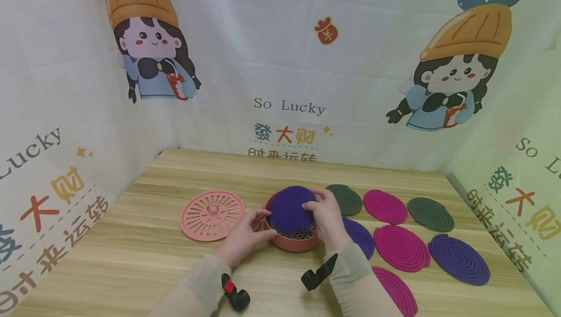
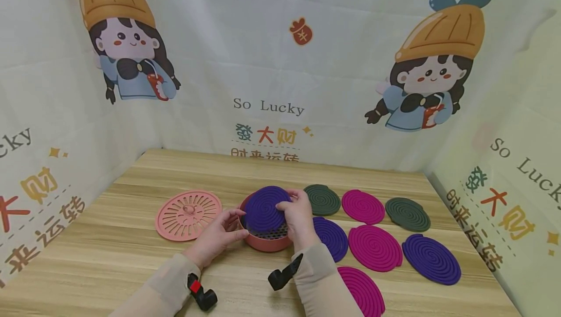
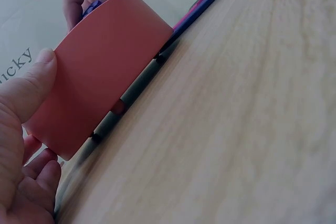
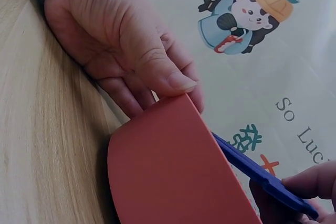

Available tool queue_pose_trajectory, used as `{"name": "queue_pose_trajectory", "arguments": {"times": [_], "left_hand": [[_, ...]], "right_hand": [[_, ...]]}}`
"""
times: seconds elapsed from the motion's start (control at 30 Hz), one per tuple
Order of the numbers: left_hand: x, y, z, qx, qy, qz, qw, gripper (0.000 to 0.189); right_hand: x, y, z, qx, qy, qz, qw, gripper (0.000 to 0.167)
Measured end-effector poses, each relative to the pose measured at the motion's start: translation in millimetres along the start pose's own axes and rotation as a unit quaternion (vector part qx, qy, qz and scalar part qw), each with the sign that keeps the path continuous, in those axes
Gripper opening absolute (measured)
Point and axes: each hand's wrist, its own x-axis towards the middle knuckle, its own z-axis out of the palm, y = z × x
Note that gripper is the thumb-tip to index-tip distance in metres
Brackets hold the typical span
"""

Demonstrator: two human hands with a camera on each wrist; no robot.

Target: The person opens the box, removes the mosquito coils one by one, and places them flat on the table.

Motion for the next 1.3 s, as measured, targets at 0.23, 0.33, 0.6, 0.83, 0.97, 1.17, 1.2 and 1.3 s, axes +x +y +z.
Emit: {"name": "queue_pose_trajectory", "arguments": {"times": [0.23, 0.33, 0.6, 0.83, 0.97, 1.17, 1.2, 1.3], "left_hand": [[1.6, -2.2, -0.5, -0.009, 0.001, -0.003, 1.0000, 0.049], [2.0, -3.6, -1.8, -0.006, -0.006, 0.002, 1.0000, 0.050], [2.4, -3.5, -2.5, 0.001, -0.005, 0.002, 1.0000, 0.053], [2.5, -2.9, -1.8, 0.003, -0.006, 0.003, 1.0000, 0.051], [2.8, -3.4, -1.7, 0.001, -0.007, 0.001, 1.0000, 0.050], [2.9, -5.3, -1.7, -0.004, -0.007, -0.007, 0.9999, 0.050], [2.9, -5.2, -1.7, -0.006, -0.007, -0.008, 0.9999, 0.050], [2.6, -4.6, -1.5, -0.006, -0.005, -0.008, 0.9999, 0.049]], "right_hand": [[1.8, -3, -2, 0.057, 0.009, 0.009, 0.9983, 0.053], [2.1, -7, -5, 0.079, 0.007, 0.009, 0.9968, 0.055], [4.1, -15, -19, 0.092, -0.008, 0.013, 0.9956, 0.053], [2.6, -20, -41, 0.105, -0.037, 0.030, 0.9933, 0.052], [0.1, -24, -55, 0.103, -0.053, 0.045, 0.9922, 0.053], [-4.7, -27, -78, 0.099, -0.078, 0.060, 0.9903, 0.052], [-5.8, -28, -82, 0.096, -0.080, 0.059, 0.9903, 0.053], [-9.2, -29, -94, 0.089, -0.086, 0.057, 0.9907, 0.054]]}}
